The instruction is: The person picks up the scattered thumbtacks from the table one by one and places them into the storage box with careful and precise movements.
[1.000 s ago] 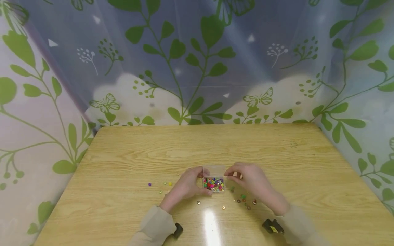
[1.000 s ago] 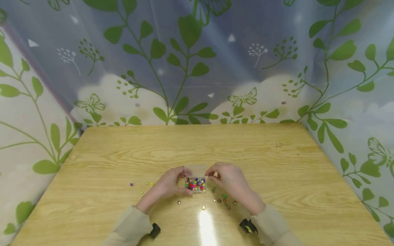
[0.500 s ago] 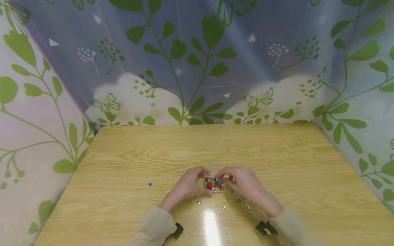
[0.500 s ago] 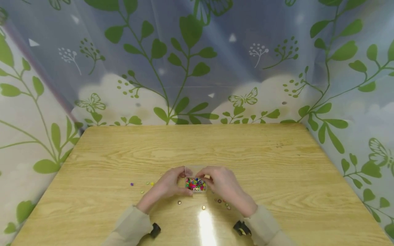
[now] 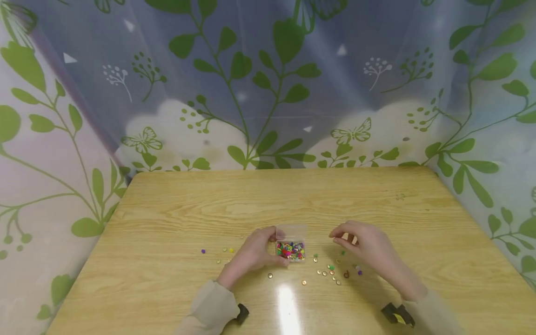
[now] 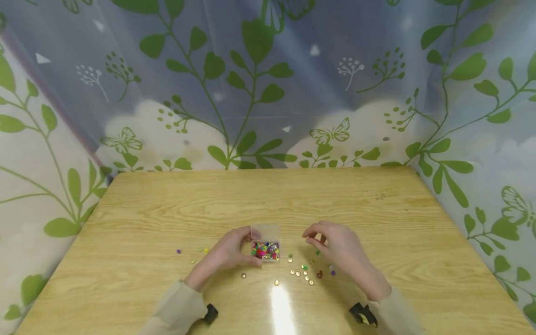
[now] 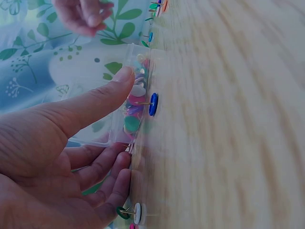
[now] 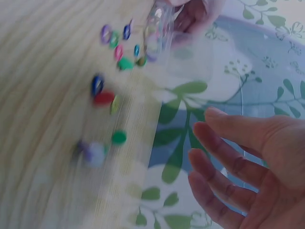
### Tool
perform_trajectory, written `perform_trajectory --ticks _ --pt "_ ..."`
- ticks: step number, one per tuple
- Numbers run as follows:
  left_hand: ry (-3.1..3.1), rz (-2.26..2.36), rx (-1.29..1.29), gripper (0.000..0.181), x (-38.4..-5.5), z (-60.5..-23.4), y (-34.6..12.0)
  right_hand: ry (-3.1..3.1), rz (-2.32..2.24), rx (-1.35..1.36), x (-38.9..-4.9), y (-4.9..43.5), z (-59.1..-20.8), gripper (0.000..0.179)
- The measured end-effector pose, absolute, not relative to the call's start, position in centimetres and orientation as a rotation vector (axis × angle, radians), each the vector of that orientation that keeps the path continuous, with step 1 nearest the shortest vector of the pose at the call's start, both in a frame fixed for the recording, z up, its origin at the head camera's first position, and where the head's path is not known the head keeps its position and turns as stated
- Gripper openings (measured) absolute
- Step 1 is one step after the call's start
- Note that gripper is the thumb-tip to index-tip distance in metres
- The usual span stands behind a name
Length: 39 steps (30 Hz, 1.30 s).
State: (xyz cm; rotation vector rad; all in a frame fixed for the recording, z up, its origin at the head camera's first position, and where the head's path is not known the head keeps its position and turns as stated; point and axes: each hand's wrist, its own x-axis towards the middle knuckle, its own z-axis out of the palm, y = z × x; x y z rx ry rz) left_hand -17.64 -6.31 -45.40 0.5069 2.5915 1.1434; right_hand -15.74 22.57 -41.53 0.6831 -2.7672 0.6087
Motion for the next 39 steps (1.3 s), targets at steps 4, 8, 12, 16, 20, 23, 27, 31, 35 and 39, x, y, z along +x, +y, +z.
perform_trajectory --ticks 4,8,12,16,20,23,27,31,35,39 --pt "2.588 1.153 0.494 0.066 -17.6 -45.4 -6.3 -2.77 0.561 0.683 -15.0 24.5 -41.6 0.012" --pt "2.59 1.151 0.491 0.066 -17.7 -45.5 -6.2 -2.815 0.515 0.687 -14.2 25.8 -41.8 0.012" --pt "2.595 1.145 0.495 0.066 -17.7 -45.5 -6.2 -2.924 0.505 0.675 -13.7 26.6 -42.0 0.015" --pt "2.596 1.145 0.498 0.067 -17.7 -45.5 -6.2 -3.023 0.508 0.664 -13.5 26.9 -42.7 0.018" --pt "2.595 1.147 0.498 0.067 -17.7 -45.6 -6.2 -3.021 0.482 0.693 -13.4 26.9 -43.6 0.019" --pt "2.593 1.146 0.491 0.067 -17.7 -45.6 -6.1 -3.007 0.467 0.699 -13.5 26.8 -44.0 0.02" --pt "2.587 1.149 0.486 0.066 -17.7 -45.7 -6.1 -3.019 0.468 0.681 -13.6 26.9 -44.2 0.021" --pt "2.583 1.163 0.486 0.066 -17.7 -45.7 -6.1 -3.035 0.536 0.674 -13.6 27.0 -44.2 0.019" --pt "2.584 1.167 0.496 0.067 -17.7 -45.7 -6.2 -3.012 0.618 0.678 -13.6 27.0 -44.1 0.017" --pt "2.585 1.165 0.501 0.067 -17.7 -45.7 -6.2 -2.968 0.614 0.644 -13.8 26.6 -43.7 0.016"
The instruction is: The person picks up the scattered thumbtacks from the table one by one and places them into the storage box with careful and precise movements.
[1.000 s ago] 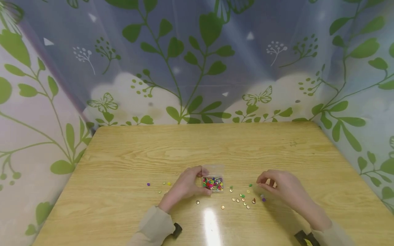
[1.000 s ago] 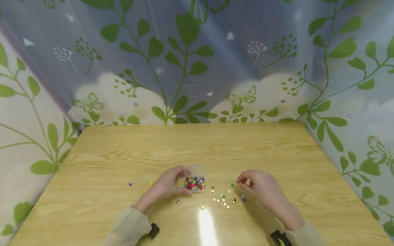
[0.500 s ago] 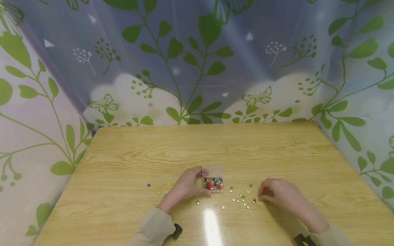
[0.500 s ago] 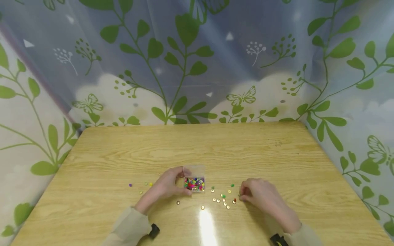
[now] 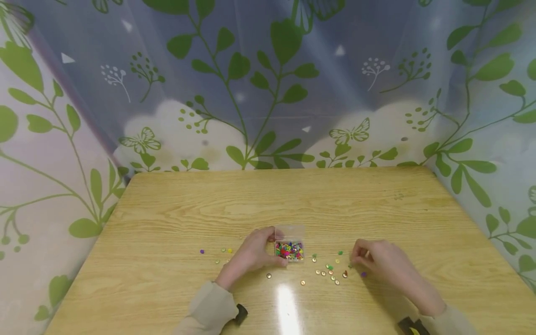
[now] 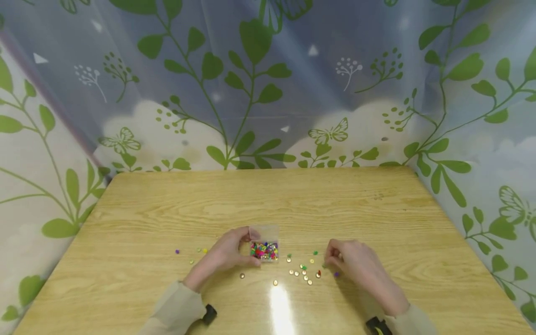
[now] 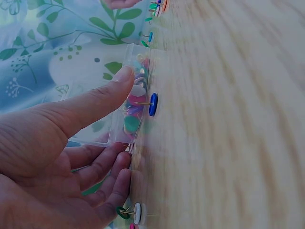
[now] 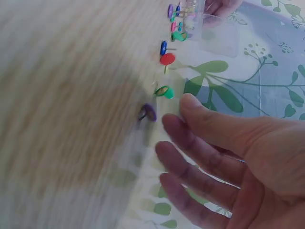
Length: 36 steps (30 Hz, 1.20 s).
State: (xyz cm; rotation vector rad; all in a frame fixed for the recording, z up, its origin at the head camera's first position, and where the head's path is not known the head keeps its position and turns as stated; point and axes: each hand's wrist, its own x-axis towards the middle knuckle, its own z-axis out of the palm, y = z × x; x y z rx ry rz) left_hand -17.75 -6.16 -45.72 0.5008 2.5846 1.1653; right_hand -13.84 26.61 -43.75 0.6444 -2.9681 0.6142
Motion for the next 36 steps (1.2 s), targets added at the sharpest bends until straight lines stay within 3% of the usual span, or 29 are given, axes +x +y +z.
perform_trajectory --ticks 6,19,36 --pt "2.583 1.173 0.499 0.066 -17.8 -45.7 -6.2 -2.939 0.618 0.664 -14.2 24.6 -42.5 0.007" --pt "2.57 1.183 0.494 0.066 -17.7 -45.6 -6.2 -2.815 0.658 0.872 -15.5 19.9 -41.8 0.008" --pt "2.578 1.182 0.523 0.065 -17.8 -45.8 -6.3 -2.69 0.792 0.808 -16.5 16.6 -41.9 0.013"
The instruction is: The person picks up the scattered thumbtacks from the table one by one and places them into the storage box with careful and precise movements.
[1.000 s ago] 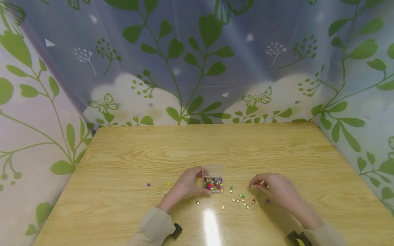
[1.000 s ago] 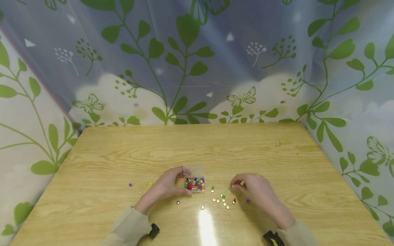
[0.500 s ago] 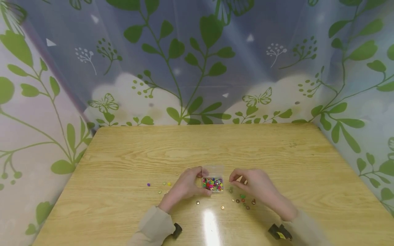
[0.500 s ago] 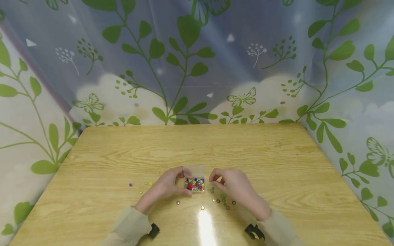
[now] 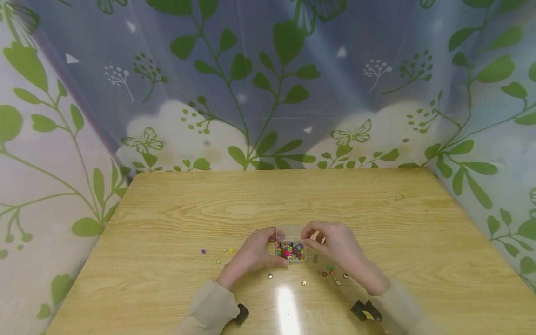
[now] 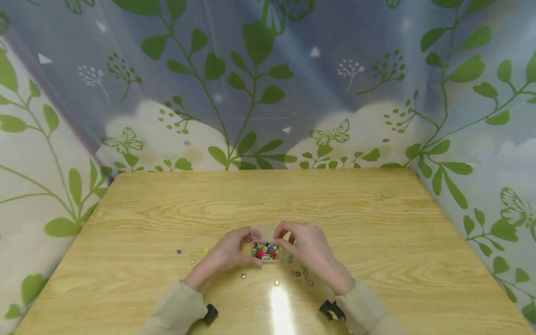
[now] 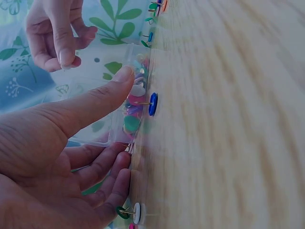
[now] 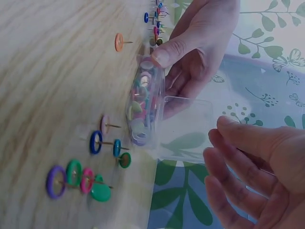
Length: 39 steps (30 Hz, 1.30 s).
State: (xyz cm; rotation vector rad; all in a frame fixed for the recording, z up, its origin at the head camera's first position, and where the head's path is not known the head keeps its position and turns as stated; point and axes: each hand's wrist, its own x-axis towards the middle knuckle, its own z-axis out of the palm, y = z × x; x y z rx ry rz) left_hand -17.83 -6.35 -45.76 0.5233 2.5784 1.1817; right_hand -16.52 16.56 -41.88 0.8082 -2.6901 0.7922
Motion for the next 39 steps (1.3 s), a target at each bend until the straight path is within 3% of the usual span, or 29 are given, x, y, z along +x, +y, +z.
perform_trajectory --ticks 12,22,31,39 --pt "2.581 1.172 0.531 0.065 -18.0 -45.8 -6.3 -2.795 0.795 0.742 -16.3 17.5 -42.0 0.013" --pt "2.584 1.15 0.504 0.065 -17.9 -45.8 -6.2 -2.792 0.693 0.632 -15.4 23.0 -41.5 0.009" --pt "2.588 1.141 0.504 0.066 -17.7 -45.7 -6.2 -2.968 0.623 0.69 -13.6 27.2 -42.7 0.01" --pt "2.591 1.134 0.5 0.064 -17.7 -45.7 -6.2 -3.103 0.705 0.742 -12.6 28.5 -43.8 0.021"
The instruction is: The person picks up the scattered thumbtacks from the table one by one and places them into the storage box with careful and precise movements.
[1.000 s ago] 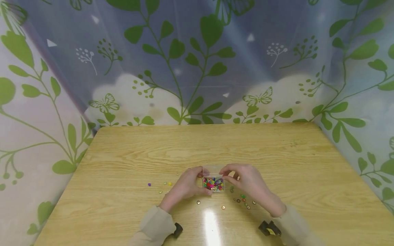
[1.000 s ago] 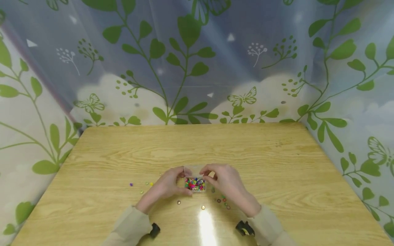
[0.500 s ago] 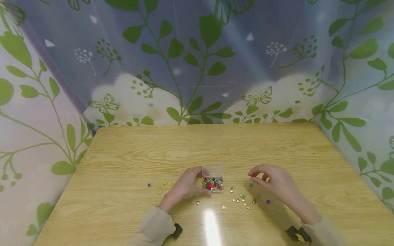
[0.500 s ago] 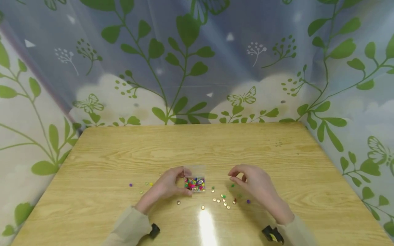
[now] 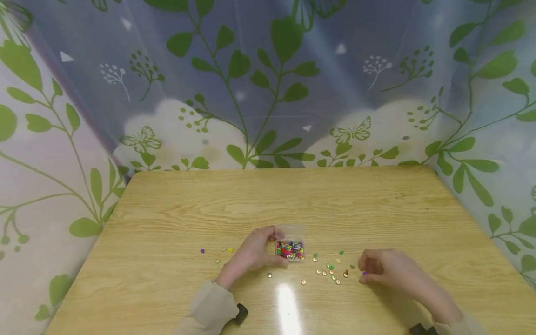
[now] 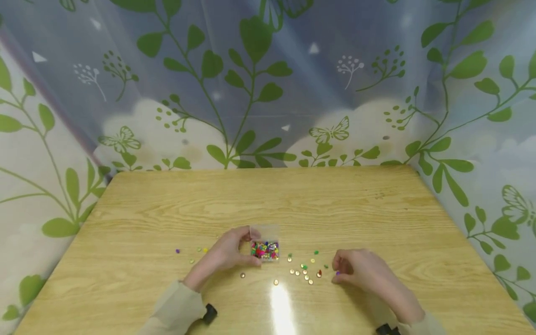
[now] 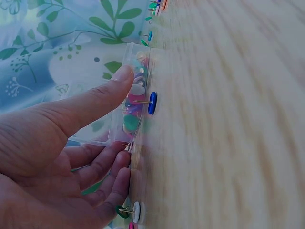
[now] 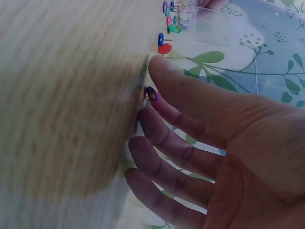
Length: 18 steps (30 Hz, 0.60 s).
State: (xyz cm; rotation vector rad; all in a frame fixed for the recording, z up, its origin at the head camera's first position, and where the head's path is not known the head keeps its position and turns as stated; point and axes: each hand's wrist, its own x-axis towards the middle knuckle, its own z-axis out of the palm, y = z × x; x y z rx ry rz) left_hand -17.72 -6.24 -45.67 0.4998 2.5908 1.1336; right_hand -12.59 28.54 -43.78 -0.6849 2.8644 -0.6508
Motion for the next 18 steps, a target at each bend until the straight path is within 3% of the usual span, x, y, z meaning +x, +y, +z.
perform_trajectory --ticks 18 --pt "2.596 1.131 0.512 0.064 -17.78 -45.6 -6.24 2.932 -0.544 -0.633 -12.7 28.08 -44.49 0.019"
